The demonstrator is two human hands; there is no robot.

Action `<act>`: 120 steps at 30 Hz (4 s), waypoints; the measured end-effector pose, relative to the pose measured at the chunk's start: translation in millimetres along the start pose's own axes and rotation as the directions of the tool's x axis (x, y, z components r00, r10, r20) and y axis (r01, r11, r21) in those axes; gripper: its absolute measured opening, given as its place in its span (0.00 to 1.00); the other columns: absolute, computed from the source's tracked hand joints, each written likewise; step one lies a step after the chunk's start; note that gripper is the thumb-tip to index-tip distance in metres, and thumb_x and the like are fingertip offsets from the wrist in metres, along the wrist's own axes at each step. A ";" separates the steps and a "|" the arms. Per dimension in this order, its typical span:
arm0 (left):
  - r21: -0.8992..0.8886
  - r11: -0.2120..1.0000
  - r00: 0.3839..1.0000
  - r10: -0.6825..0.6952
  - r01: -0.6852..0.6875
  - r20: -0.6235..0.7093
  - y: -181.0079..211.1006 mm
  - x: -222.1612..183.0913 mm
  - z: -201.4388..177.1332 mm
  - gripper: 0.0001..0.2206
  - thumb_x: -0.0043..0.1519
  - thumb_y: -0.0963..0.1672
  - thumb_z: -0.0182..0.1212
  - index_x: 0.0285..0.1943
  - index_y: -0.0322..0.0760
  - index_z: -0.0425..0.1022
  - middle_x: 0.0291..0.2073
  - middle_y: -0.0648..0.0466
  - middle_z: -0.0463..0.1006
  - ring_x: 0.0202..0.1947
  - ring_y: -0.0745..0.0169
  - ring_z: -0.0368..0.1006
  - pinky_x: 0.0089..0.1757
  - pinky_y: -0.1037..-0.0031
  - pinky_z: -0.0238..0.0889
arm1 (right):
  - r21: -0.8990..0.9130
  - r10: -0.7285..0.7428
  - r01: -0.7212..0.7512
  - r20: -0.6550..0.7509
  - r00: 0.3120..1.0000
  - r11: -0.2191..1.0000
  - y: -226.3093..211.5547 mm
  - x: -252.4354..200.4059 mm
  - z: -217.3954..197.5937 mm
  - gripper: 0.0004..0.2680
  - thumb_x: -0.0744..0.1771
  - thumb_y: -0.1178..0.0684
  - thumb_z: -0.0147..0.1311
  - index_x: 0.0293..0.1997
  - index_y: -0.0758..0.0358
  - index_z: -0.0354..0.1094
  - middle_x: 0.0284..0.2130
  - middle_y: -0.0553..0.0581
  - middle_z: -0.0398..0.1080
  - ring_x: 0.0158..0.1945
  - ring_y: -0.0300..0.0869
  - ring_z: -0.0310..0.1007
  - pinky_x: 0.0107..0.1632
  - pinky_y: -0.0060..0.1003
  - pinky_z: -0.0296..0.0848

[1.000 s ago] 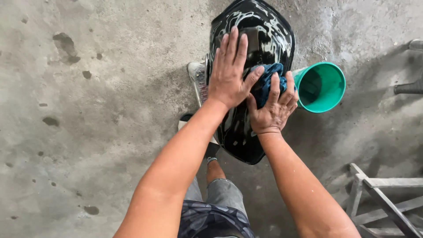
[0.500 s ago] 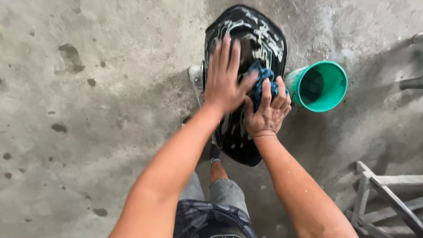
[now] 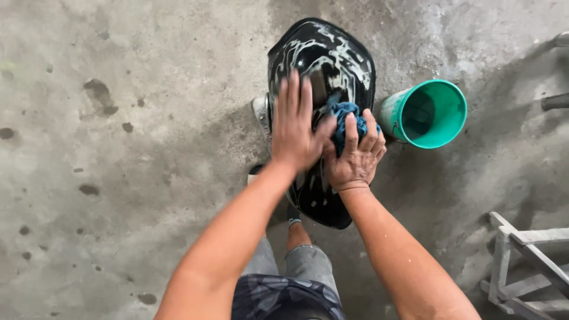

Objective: The person scrubs a black motorcycle fuel tank with a blue cloth and a sanding block, focusing on the surface and the fuel cap area. They then dip the cloth and sanding block into a green bucket of water before resuming the scrubbing process.

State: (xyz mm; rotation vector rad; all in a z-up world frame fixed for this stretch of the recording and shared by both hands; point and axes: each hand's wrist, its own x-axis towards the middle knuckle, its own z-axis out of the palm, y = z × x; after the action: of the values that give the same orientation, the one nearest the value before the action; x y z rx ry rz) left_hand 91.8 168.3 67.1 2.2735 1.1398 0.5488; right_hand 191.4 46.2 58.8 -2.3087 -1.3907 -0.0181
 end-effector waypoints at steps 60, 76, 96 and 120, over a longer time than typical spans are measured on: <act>-0.028 0.990 0.976 0.144 -0.142 0.165 -14.1 -92.1 -20.4 0.43 0.66 0.59 0.48 0.83 0.32 0.39 0.80 0.34 0.39 0.80 0.26 0.37 0.73 0.43 0.33 | 0.028 0.047 -0.046 -0.042 0.998 0.999 -8.1 2.8 4.4 0.25 0.67 0.35 0.56 0.73 0.44 0.55 0.72 0.59 0.51 0.68 0.62 0.56 0.67 0.59 0.56; 0.036 0.991 0.983 0.119 -0.125 0.140 -6.8 -66.5 -13.4 0.44 0.66 0.61 0.49 0.83 0.33 0.41 0.81 0.37 0.39 0.81 0.30 0.34 0.72 0.41 0.31 | 0.019 0.025 -0.024 -0.050 0.998 1.000 -1.9 3.3 7.6 0.27 0.65 0.39 0.59 0.73 0.42 0.54 0.72 0.56 0.51 0.69 0.61 0.55 0.69 0.60 0.56; 0.056 0.996 0.990 0.055 -0.063 0.129 1.8 3.9 -7.5 0.43 0.67 0.63 0.47 0.83 0.34 0.46 0.82 0.40 0.42 0.81 0.32 0.38 0.72 0.41 0.37 | 0.008 0.014 -0.014 -0.038 0.999 1.000 2.7 5.8 1.0 0.26 0.68 0.39 0.59 0.74 0.47 0.52 0.72 0.63 0.51 0.67 0.63 0.54 0.66 0.60 0.56; 0.041 0.996 0.993 0.069 -0.073 0.096 12.3 -2.7 -16.8 0.40 0.70 0.59 0.46 0.84 0.34 0.44 0.82 0.41 0.41 0.82 0.34 0.36 0.74 0.45 0.33 | -0.006 0.060 -0.060 -0.040 0.997 0.998 -5.8 0.8 3.0 0.28 0.66 0.39 0.62 0.75 0.41 0.52 0.72 0.58 0.51 0.69 0.60 0.55 0.69 0.59 0.56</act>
State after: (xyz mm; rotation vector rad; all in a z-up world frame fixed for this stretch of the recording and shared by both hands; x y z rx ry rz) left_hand 88.2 164.6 87.4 2.3594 1.0384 0.4420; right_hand 186.2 50.3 58.4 -2.3419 -1.3032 -0.0501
